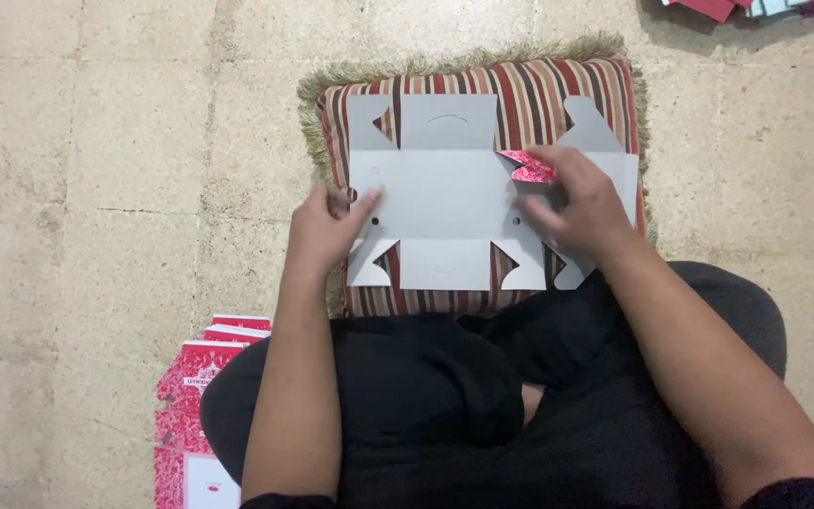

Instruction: Folding a flat cardboard cutout into a small box by bending flaps and tucking them into place.

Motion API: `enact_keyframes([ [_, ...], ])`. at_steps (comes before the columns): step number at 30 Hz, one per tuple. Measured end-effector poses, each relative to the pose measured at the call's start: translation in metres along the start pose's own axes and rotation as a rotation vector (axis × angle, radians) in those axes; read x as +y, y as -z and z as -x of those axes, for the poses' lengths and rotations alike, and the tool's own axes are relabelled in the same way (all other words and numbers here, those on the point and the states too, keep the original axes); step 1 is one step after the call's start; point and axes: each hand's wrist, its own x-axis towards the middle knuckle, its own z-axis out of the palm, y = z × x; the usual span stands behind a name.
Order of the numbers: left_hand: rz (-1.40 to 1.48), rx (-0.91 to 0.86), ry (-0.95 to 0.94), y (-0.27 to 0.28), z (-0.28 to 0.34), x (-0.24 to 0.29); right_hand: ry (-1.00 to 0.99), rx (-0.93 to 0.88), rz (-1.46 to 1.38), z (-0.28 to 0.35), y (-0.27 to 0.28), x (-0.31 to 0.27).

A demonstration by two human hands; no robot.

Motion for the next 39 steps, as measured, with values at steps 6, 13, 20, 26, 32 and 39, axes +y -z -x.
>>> enact_keyframes([
  [6, 0.357, 0.04, -0.231, -0.018, -0.015, -0.012, -0.155, 0.249, -0.329, -0.023, -0.002, -0.002],
  [13, 0.177, -0.132, -0.081, 0.006, 0.008, 0.022, -0.23, 0.319, -0.281, -0.022, -0.01, 0.012],
  [20, 0.583, 0.029, -0.416, -0.019, -0.014, -0.006, 0.111, 0.281, -0.001, -0.016, -0.024, 0.027],
  [26, 0.524, 0.11, -0.482, -0.014, -0.006, 0.005, 0.224, 0.208, 0.192, -0.017, -0.026, 0.029],
  [32, 0.35, 0.084, -0.609, -0.012, -0.009, -0.001, 0.189, 0.245, 0.227, -0.016, -0.026, 0.033],
  [39, -0.222, -0.008, -0.689, -0.012, 0.013, 0.006, 0.177, 0.271, 0.271, -0.016, -0.028, 0.042],
])
